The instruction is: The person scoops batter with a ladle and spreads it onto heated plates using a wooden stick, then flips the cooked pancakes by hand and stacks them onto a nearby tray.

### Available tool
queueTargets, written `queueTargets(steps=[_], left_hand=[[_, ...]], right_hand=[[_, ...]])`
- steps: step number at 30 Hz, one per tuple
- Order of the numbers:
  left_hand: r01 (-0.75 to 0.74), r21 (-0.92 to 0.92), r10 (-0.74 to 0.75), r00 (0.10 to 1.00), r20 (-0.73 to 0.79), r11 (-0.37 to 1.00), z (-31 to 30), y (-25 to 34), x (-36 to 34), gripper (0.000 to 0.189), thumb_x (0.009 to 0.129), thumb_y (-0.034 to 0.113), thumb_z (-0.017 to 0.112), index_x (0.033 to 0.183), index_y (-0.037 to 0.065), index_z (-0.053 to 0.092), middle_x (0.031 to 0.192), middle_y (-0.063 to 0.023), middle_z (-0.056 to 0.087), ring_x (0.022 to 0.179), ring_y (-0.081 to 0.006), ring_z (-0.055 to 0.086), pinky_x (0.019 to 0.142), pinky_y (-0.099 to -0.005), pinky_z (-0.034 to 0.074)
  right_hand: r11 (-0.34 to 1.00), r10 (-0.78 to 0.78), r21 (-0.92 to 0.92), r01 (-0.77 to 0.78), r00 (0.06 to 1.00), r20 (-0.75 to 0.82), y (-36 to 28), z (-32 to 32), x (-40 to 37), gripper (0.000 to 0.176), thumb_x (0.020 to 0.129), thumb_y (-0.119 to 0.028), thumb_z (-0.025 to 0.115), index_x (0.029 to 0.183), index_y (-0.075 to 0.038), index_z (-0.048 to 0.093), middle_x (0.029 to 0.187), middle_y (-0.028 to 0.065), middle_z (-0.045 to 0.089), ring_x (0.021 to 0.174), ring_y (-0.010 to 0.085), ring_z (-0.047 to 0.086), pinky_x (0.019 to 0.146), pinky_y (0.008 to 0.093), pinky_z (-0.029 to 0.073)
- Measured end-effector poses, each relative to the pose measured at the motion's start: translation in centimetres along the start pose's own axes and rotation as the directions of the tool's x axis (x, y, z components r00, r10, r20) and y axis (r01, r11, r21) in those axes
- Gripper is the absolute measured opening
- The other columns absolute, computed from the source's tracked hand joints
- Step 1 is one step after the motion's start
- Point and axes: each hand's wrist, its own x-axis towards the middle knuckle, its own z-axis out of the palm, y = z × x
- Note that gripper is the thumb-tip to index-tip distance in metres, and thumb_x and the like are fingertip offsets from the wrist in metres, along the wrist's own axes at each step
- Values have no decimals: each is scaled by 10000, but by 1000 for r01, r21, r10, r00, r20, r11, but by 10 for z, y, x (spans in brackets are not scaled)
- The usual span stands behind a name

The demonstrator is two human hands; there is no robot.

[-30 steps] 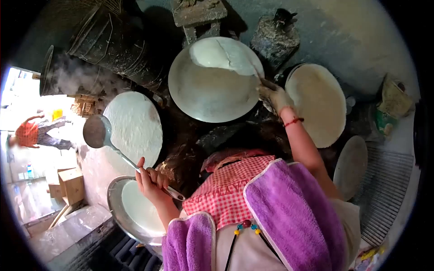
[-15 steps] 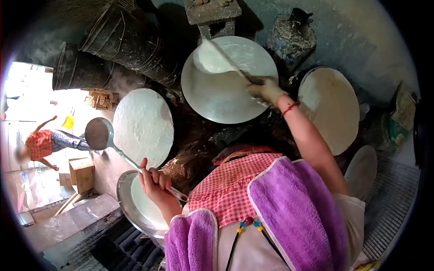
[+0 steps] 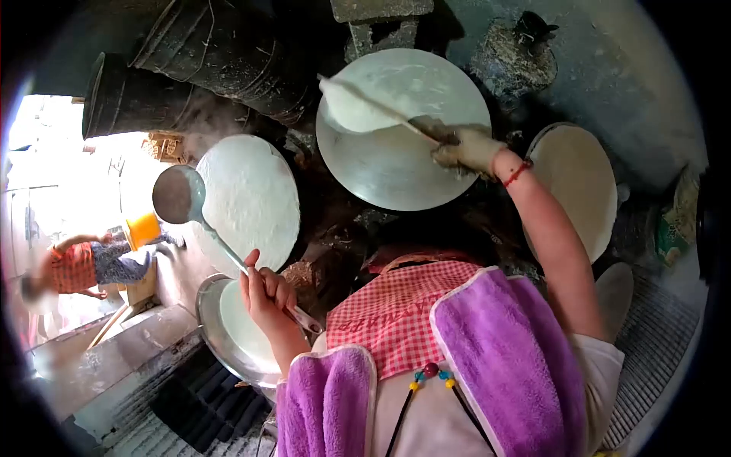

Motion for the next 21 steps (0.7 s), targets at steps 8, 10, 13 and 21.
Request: queueTargets(steps=[8, 10, 13, 21], left_hand=[[82, 73, -84, 996, 25, 994, 1, 0, 25, 301, 1002, 192, 372, 1214, 13, 486, 544, 45, 254, 362, -48, 210, 315, -221, 209], [106, 95, -112, 992, 52, 990, 6, -4, 30, 312, 999, 190, 376, 1237, 15, 476, 553, 38, 286, 365, -51, 235, 324, -219, 229], [96, 480, -87, 995, -41, 872, 11, -12, 42, 416, 960, 118, 446, 1371, 63, 410, 705, 20, 442, 481, -43, 342, 434, -185, 296], [-475, 862, 79, 880, 468, 179, 26, -46, 58, 551, 855, 7, 527, 1383, 124, 422, 900, -148, 529, 811, -293, 536, 753, -357, 450]], right_hand=[[976, -103, 163, 146, 964, -244, 41, -68, -9, 440, 860, -90, 587, 1295, -81, 525, 1087, 31, 632, 691, 42, 523, 610, 201, 445], [994, -59, 66, 85, 946, -318, 18, -37, 15, 405, 831, -73, 615, 1232, -44, 570, 914, 10, 646, 656, 59, 532, 580, 229, 447], [995, -54, -87, 41, 986, -159, 5, -10, 3, 442, 788, -48, 679, 1216, -24, 571, 882, 41, 638, 701, 83, 577, 612, 261, 484], [950, -47, 275, 146, 941, -336, 62, -20, -11, 378, 819, -89, 629, 1193, -45, 593, 827, 50, 643, 602, 85, 578, 510, 246, 469]])
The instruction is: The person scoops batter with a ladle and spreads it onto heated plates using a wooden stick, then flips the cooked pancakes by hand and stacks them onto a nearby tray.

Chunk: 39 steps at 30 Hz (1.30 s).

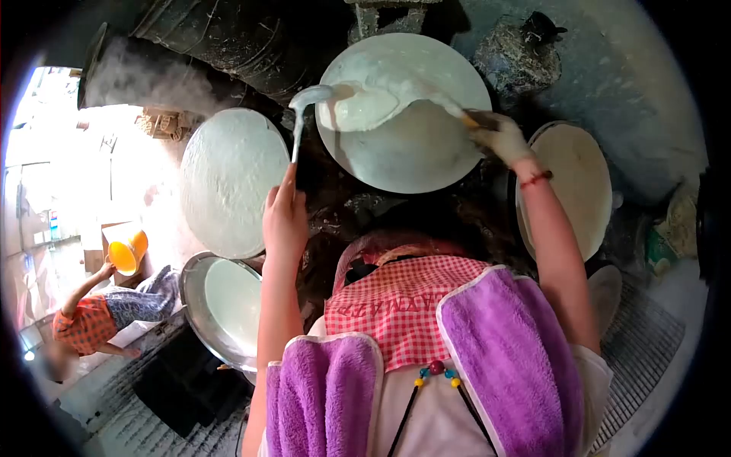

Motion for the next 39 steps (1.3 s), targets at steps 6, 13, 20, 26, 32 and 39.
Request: queueTargets(steps=[6, 13, 20, 26, 32, 39], left_hand=[[8, 70, -9, 1000, 20, 998, 27, 1, -57, 544, 856, 20, 523, 1381, 105, 411, 914, -183, 536, 827, -355, 554, 719, -410, 457], [-35, -101, 59, 968, 242, 994, 7, 7, -133, 599, 802, -38, 578, 1353, 169, 471, 863, -159, 544, 764, -321, 567, 701, -383, 469], [-253, -564, 444, 865, 231, 786, 61, -4, -61, 523, 840, -1, 588, 1342, 82, 468, 825, -83, 563, 714, -233, 543, 649, -329, 457], [242, -908, -36, 969, 245, 343, -45, -8, -84, 408, 982, 185, 414, 1368, 56, 385, 654, 38, 368, 454, -35, 282, 382, -181, 230], [233, -955, -274, 945, 178, 184, -72, -103, -118, 365, 1001, 191, 376, 1327, 32, 410, 607, 57, 262, 432, -28, 222, 352, -183, 193], [245, -967, -403, 894, 198, 68, -84, -141, -157, 361, 1002, 176, 369, 1326, 20, 405, 609, 55, 249, 442, -32, 224, 355, -181, 200]], right_hand=[[922, -37, -376, 86, 990, 136, -5, 54, -30, 393, 808, -182, 670, 1168, -43, 596, 907, 104, 670, 788, 139, 618, 707, 287, 502], [985, 134, 106, -134, 991, 2, 100, 79, -177, 510, 753, -11, 707, 1239, -35, 555, 1158, 52, 607, 995, 151, 573, 884, 280, 463], [741, 426, 668, -73, 820, -383, 109, 163, -163, 279, 790, -123, 710, 1027, -55, 580, 765, 62, 631, 588, 169, 586, 473, 311, 457], [884, 189, 457, -97, 969, -161, 15, 245, -101, 200, 871, -202, 638, 1009, -64, 598, 736, 55, 645, 506, 125, 552, 394, 279, 416], [738, 316, 648, -190, 945, -84, 27, 286, -130, 171, 873, -261, 634, 956, -112, 640, 631, 3, 582, 412, 92, 457, 358, 229, 322], [879, 438, 380, -288, 802, -406, 73, 184, -179, 329, 760, -377, 737, 909, -93, 662, 620, 29, 591, 381, 138, 471, 345, 277, 345]])
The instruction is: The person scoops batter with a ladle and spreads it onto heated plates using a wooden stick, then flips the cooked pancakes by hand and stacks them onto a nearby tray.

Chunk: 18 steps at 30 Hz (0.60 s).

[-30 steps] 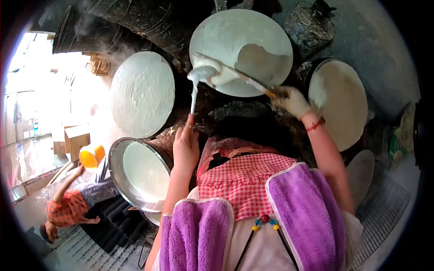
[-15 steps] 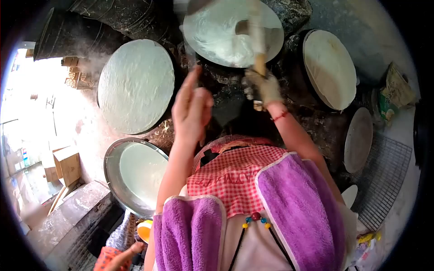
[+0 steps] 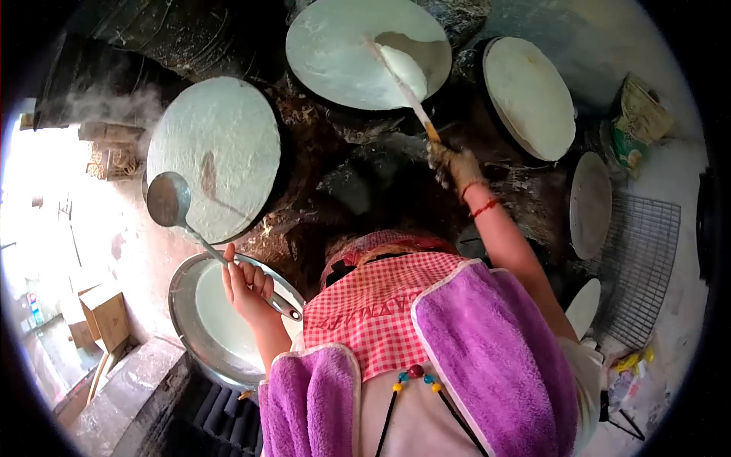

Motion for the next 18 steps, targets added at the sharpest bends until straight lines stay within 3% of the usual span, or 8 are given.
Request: queueTargets(steps=[5, 6, 8, 10, 12, 14, 16, 18], left_hand=[[-100, -8, 100, 992, 76, 995, 33, 6, -7, 369, 1002, 181, 377, 1328, 11, 409, 625, 56, 251, 448, -28, 216, 355, -176, 207], [-111, -39, 116, 982, 150, 993, 37, 6, -7, 373, 1001, 184, 380, 1329, 10, 408, 629, 53, 254, 446, -27, 210, 349, -178, 201], [-119, -16, 120, 987, 109, 993, 57, 7, -14, 377, 1001, 188, 380, 1332, 7, 405, 622, 51, 249, 439, -26, 206, 341, -180, 191], [-136, 23, 133, 985, 109, 990, 74, 7, -21, 378, 1002, 190, 379, 1331, 7, 407, 619, 50, 247, 438, -26, 203, 341, -181, 187], [-146, 54, 140, 985, 101, 988, 88, 5, -28, 378, 1002, 191, 378, 1330, 6, 408, 617, 49, 244, 436, -27, 201, 340, -182, 183], [-156, 115, 149, 986, 71, 981, 100, 0, -31, 372, 1003, 190, 375, 1321, 3, 420, 615, 50, 243, 438, -28, 199, 346, -183, 181], [-151, 158, 138, 986, 88, 976, 114, -7, -35, 365, 1003, 187, 372, 1314, 3, 431, 614, 53, 240, 442, -27, 200, 352, -184, 182], [-85, 166, 73, 995, 74, 983, 130, -14, -38, 363, 1004, 184, 370, 1313, 5, 435, 612, 55, 237, 447, -27, 203, 358, -185, 182]], right_hand=[[990, 104, 90, -107, 994, 34, -62, -28, 31, 275, 838, -354, 665, 908, -88, 652, 662, 89, 617, 489, 175, 560, 405, 340, 392], [965, -122, -240, 110, 992, -36, -59, -31, 54, 281, 882, -339, 615, 944, -64, 624, 636, 72, 603, 490, 182, 563, 441, 330, 415], [953, -246, -190, 237, 969, -25, -48, -27, 66, 332, 884, -366, 607, 983, -50, 608, 653, 47, 621, 542, 196, 593, 511, 347, 467], [942, -119, -305, 142, 989, 92, -50, -21, 17, 418, 879, -454, 574, 1020, -63, 614, 748, 62, 680, 643, 249, 645, 602, 398, 506], [490, -543, -726, 482, 820, 178, 1, -31, 6, 508, 880, -566, 476, 1063, -112, 614, 818, 114, 685, 754, 344, 654, 649, 458, 504], [618, -495, -689, 379, 868, 33, 50, -48, 25, 479, 875, -549, 506, 1076, -130, 623, 771, 100, 680, 668, 297, 657, 626, 426, 512], [850, -194, -505, 150, 980, -37, 5, -72, 15, 463, 873, -523, 535, 1088, -123, 623, 715, 83, 663, 558, 236, 635, 548, 376, 507], [913, -158, -382, 145, 987, -3, -14, -87, 45, 418, 888, -458, 545, 1065, -87, 619, 664, 73, 628, 500, 168, 605, 438, 309, 457]])
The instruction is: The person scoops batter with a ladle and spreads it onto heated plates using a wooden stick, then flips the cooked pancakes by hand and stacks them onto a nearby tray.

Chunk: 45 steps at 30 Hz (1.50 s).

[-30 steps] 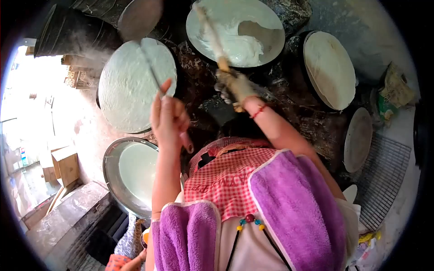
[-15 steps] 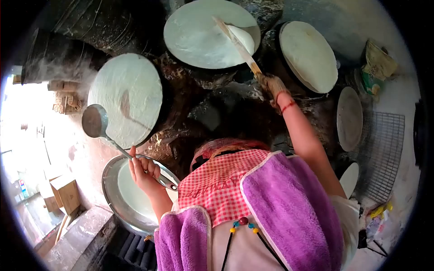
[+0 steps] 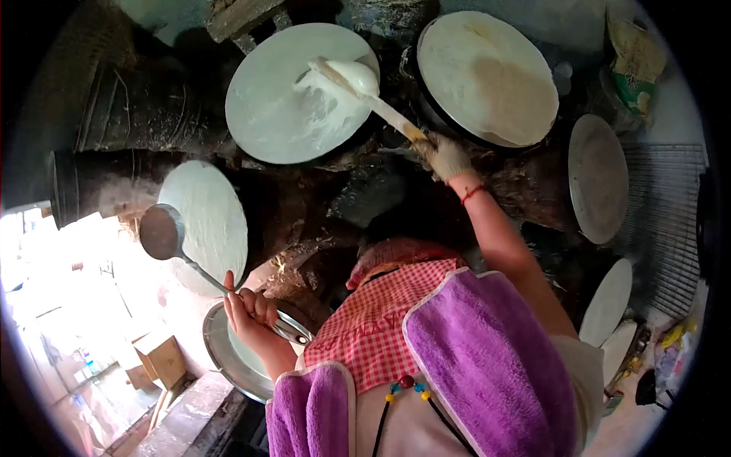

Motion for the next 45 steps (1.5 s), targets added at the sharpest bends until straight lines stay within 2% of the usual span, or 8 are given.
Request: queueTargets(steps=[6, 8, 9, 13, 28, 32, 38, 45], left_hand=[[96, -36, -93, 992, 83, 995, 36, -8, 3, 374, 1002, 191, 390, 1327, 7, 423, 622, 56, 237, 457, -24, 213, 367, -188, 187], [71, -4, -70, 988, 135, 997, 40, -10, 5, 379, 999, 191, 399, 1331, 8, 417, 624, 57, 237, 457, -24, 219, 364, -188, 193], [42, 49, -48, 992, 120, 998, 48, -8, 2, 381, 996, 182, 403, 1336, 10, 410, 625, 58, 237, 455, -22, 222, 362, -185, 198], [25, 136, -38, 995, 97, 990, 59, -11, 2, 372, 983, 133, 406, 1332, 5, 395, 599, 56, 255, 428, -24, 231, 354, -186, 200], [12, 463, -183, 927, 327, 887, 145, -12, 78, 339, 977, 159, 418, 1271, -5, 450, 683, -31, 470, 411, -82, 410, 354, -211, 339], [154, 355, -287, 888, 360, 922, 153, -8, 105, 332, 976, 179, 435, 1247, -10, 471, 691, -23, 465, 426, -77, 385, 365, -221, 321], [405, -97, -357, 877, 321, 909, 131, -38, 60, 219, 962, 126, 460, 1156, 27, 481, 724, -15, 425, 522, -92, 361, 443, -248, 328], [553, -145, -486, 808, 333, 820, 175, -72, 25, 173, 976, 128, 441, 1003, -38, 479, 793, -44, 459, 649, -118, 449, 562, -247, 417]], right_hand=[[988, 81, 95, -118, 941, 329, -40, 34, 86, 624, 816, -536, 590, 1223, -64, 560, 996, 219, 665, 872, 412, 631, 712, 424, 510], [935, -354, 22, 354, 926, 134, -46, 32, 56, 648, 802, -494, 645, 1250, -39, 532, 1003, 184, 670, 890, 295, 655, 713, 353, 516], [856, -346, 497, 142, 872, 347, -39, 29, 51, 608, 801, -350, 712, 1281, -39, 506, 1017, 117, 663, 900, 163, 642, 731, 285, 516], [665, -133, 746, 47, 990, 57, -18, -14, 17, 498, 819, -99, 700, 1274, -29, 511, 1037, 34, 628, 818, 91, 589, 713, 241, 505], [829, -393, 440, 345, 919, 20, -53, 32, 73, 363, 863, -207, 640, 1174, -28, 582, 783, 3, 635, 533, 75, 503, 459, 248, 425], [944, -135, 328, -33, 870, 475, -73, 6, 17, 318, 900, -226, 594, 1205, -135, 591, 847, -9, 639, 540, 63, 501, 451, 249, 431], [689, -335, 721, 78, 916, 220, 15, -16, -18, 291, 897, -223, 608, 1164, -108, 589, 743, -6, 609, 498, 66, 477, 419, 222, 414], [700, -102, 635, -328, 833, 543, -30, 63, -7, 306, 859, -181, 652, 1150, -116, 579, 672, -8, 588, 406, 55, 437, 335, 220, 309]])
